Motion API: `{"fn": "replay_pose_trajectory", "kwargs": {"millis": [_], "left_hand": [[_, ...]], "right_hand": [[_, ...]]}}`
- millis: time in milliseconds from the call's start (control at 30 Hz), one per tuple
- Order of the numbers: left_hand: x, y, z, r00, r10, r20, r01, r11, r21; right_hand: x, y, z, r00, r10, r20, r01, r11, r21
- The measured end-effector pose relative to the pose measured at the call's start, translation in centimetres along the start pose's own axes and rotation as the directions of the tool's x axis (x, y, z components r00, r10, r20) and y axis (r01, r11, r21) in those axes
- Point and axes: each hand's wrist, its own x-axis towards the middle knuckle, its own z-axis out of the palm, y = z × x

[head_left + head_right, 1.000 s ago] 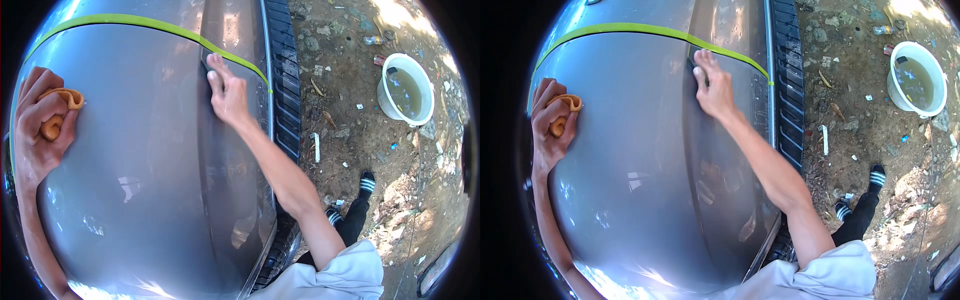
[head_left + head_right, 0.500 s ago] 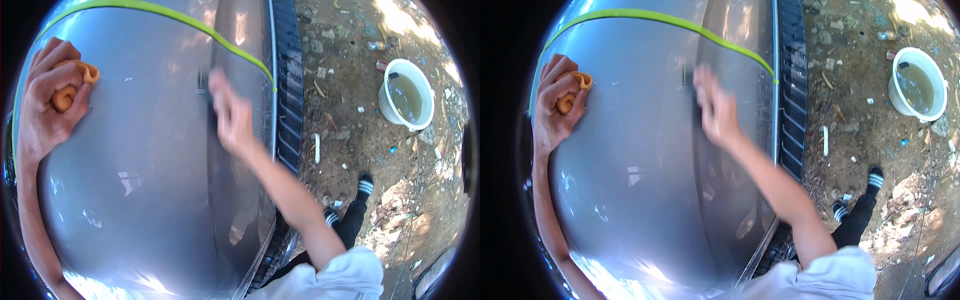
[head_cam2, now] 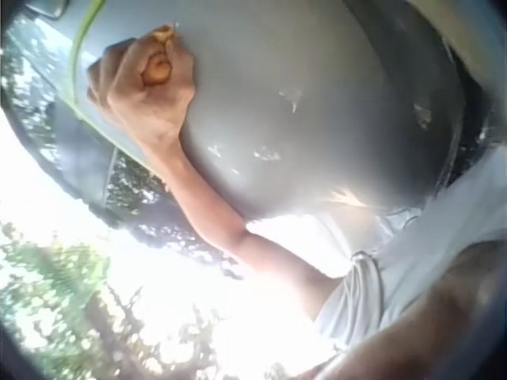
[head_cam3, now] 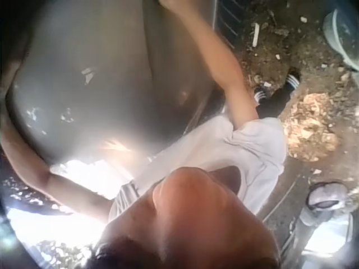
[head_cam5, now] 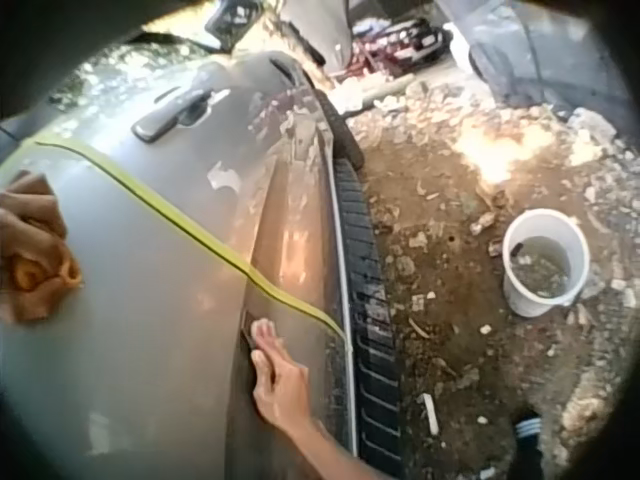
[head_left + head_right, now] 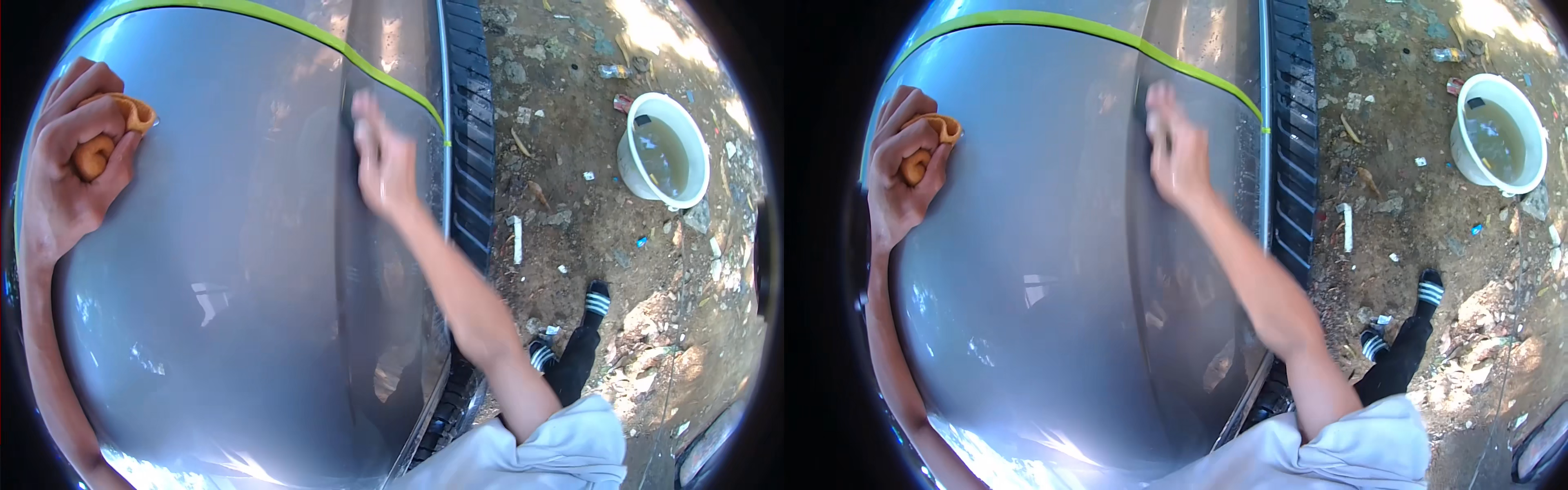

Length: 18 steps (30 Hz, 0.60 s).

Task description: Sanding the body of a car using a wet sanding block and water to prepare for finishing.

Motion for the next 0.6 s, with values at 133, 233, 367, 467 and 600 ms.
{"fn": "replay_pose_trajectory", "kwargs": {"millis": [133, 233, 367, 467, 600], "left_hand": [[-0.1, 0.6, -2.6, 0.994, 0.006, 0.106, -0.013, 0.997, 0.070], [0.0, 0.1, -1.3, 0.999, 0.043, 0.025, -0.044, 0.998, 0.036], [-0.5, -0.1, -2.0, 0.999, 0.002, 0.044, -0.002, 1.000, -0.003], [0.1, 0.4, -2.6, 0.994, 0.003, 0.108, -0.009, 0.998, 0.055], [-0.2, 0.3, -1.3, 0.997, -0.004, 0.078, 0.004, 1.000, 0.006]], "right_hand": [[-10.5, -1.5, -1.9, 0.973, -0.055, 0.223, 0.082, 0.990, -0.113], [2.3, 2.7, -1.1, 0.974, -0.211, 0.078, 0.223, 0.947, -0.232], [-4.2, 0.4, -0.7, 0.985, -0.097, 0.141, 0.119, 0.980, -0.158], [-4.4, 1.9, -1.8, 0.973, -0.164, 0.164, 0.196, 0.959, -0.204], [2.0, 3.5, -2.0, 0.974, -0.211, 0.079, 0.225, 0.941, -0.254]]}}
